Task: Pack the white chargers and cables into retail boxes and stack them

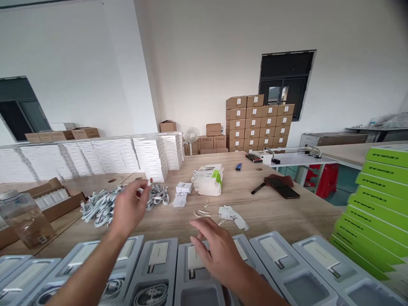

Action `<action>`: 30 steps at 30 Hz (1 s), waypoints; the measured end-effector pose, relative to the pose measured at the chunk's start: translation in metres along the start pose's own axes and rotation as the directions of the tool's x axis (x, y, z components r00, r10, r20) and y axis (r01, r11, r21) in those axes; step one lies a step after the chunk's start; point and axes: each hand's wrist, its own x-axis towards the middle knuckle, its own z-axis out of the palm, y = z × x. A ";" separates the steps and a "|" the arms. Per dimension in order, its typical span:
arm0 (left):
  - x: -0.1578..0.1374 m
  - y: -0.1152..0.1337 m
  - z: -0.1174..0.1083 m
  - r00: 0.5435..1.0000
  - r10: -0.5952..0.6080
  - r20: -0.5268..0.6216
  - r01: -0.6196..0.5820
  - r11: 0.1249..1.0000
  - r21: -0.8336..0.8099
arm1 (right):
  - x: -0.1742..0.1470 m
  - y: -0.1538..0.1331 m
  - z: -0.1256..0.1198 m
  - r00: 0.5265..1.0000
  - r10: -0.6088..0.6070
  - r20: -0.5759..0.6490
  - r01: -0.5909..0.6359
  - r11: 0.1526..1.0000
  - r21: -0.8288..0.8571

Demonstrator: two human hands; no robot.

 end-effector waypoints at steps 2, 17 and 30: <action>-0.025 0.028 0.022 0.998 -0.020 0.053 0.030 0.980 -0.195 | 0.000 -0.001 0.001 0.998 0.063 0.002 -0.063 0.995 0.081; -0.092 0.061 0.060 0.559 0.195 0.806 0.706 0.398 -0.586 | 0.015 0.013 -0.006 0.899 0.409 0.160 -0.373 0.518 0.770; -0.090 0.044 0.075 0.623 0.011 0.782 0.632 0.581 -0.512 | 0.009 0.035 -0.015 0.966 0.056 -0.252 -0.126 0.954 -0.271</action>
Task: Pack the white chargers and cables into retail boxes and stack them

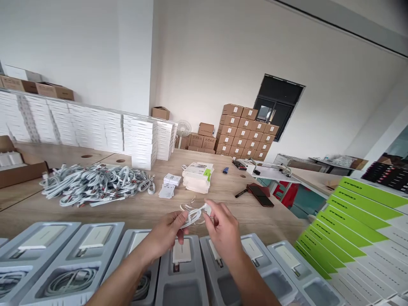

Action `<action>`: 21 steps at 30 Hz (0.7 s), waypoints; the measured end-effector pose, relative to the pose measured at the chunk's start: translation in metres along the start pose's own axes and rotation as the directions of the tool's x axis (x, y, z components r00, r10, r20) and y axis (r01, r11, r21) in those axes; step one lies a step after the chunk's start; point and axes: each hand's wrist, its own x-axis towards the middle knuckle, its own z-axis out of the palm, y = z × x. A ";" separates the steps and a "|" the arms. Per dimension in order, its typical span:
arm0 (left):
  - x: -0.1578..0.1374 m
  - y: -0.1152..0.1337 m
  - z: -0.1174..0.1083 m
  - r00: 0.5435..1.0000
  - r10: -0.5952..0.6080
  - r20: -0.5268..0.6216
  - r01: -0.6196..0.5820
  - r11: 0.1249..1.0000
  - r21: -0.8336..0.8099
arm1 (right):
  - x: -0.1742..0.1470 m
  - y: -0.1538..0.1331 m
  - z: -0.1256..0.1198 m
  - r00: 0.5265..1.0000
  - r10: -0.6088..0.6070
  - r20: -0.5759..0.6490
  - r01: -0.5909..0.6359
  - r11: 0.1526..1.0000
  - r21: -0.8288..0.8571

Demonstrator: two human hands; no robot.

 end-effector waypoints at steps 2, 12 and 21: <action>-0.001 0.000 0.001 0.999 0.043 -0.008 -0.042 0.998 0.056 | 0.000 -0.002 -0.003 0.993 -0.077 0.084 0.084 0.993 -0.085; 0.005 -0.005 0.005 0.993 0.029 -0.114 -0.021 0.997 0.068 | -0.002 -0.010 -0.006 0.990 -0.040 0.133 0.049 0.997 -0.064; 0.003 -0.004 0.017 0.999 -0.026 0.021 0.030 0.977 -0.210 | -0.007 -0.023 0.008 0.939 0.235 0.252 -0.337 0.782 0.525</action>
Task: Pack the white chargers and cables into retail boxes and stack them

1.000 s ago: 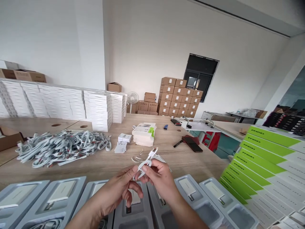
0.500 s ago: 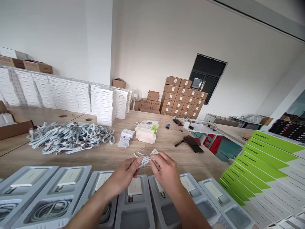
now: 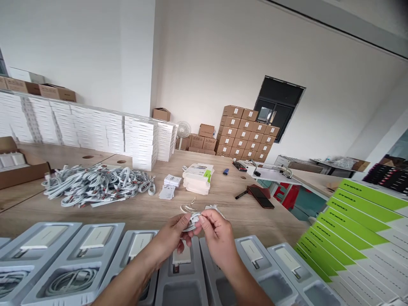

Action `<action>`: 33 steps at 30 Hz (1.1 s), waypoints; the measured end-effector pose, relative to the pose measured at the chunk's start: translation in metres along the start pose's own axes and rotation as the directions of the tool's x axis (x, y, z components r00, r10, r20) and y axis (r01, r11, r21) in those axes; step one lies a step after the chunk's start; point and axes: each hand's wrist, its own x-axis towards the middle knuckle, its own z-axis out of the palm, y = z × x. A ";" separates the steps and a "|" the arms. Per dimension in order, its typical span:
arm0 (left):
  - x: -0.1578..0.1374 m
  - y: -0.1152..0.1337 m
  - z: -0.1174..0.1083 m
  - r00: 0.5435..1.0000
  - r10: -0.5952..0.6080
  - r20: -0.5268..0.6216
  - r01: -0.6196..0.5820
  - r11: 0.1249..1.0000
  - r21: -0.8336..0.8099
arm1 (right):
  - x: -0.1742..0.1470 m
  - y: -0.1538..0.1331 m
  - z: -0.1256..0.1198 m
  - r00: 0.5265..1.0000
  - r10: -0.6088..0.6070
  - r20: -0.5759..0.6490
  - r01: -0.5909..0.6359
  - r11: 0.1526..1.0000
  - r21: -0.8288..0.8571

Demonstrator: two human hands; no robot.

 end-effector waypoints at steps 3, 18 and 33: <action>0.000 0.000 0.000 1.000 0.016 -0.021 -0.018 0.996 -0.091 | 0.001 -0.001 0.002 0.995 0.088 0.054 -0.093 0.991 0.097; -0.007 0.013 -0.011 0.966 0.256 0.025 -0.257 0.964 0.065 | 0.009 0.003 -0.019 0.887 -0.431 -0.165 0.300 0.810 -0.504; -0.005 0.013 -0.016 0.975 0.218 -0.034 -0.196 0.930 0.311 | 0.010 0.006 -0.020 0.921 -0.381 0.081 0.312 0.597 -0.739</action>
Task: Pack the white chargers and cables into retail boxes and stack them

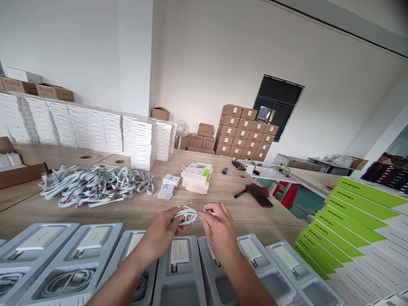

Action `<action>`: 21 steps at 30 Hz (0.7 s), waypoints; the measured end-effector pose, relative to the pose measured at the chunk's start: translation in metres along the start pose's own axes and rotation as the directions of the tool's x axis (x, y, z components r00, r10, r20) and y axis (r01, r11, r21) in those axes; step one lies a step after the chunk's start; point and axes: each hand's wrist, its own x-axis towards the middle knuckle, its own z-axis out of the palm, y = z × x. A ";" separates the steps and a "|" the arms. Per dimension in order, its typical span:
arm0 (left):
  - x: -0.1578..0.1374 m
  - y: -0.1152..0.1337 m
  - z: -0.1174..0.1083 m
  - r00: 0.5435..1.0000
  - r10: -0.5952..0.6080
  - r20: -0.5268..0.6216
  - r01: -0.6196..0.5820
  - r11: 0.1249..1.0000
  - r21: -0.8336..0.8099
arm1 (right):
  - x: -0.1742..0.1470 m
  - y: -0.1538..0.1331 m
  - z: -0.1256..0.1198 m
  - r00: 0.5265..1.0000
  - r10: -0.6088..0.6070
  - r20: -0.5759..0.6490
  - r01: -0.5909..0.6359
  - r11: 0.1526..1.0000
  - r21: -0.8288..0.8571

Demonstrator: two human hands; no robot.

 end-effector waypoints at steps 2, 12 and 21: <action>0.000 -0.002 0.000 0.999 0.018 -0.042 -0.015 0.998 0.059 | 0.001 -0.002 0.000 0.999 0.021 0.037 -0.019 0.998 -0.063; 0.000 -0.007 0.007 0.992 0.077 -0.099 -0.064 0.989 0.135 | -0.006 -0.012 0.015 0.914 0.343 0.217 -0.398 0.645 0.652; -0.001 0.001 0.010 0.996 0.083 -0.029 -0.084 0.994 -0.062 | -0.008 -0.021 0.027 0.847 0.356 0.395 -0.505 0.305 0.807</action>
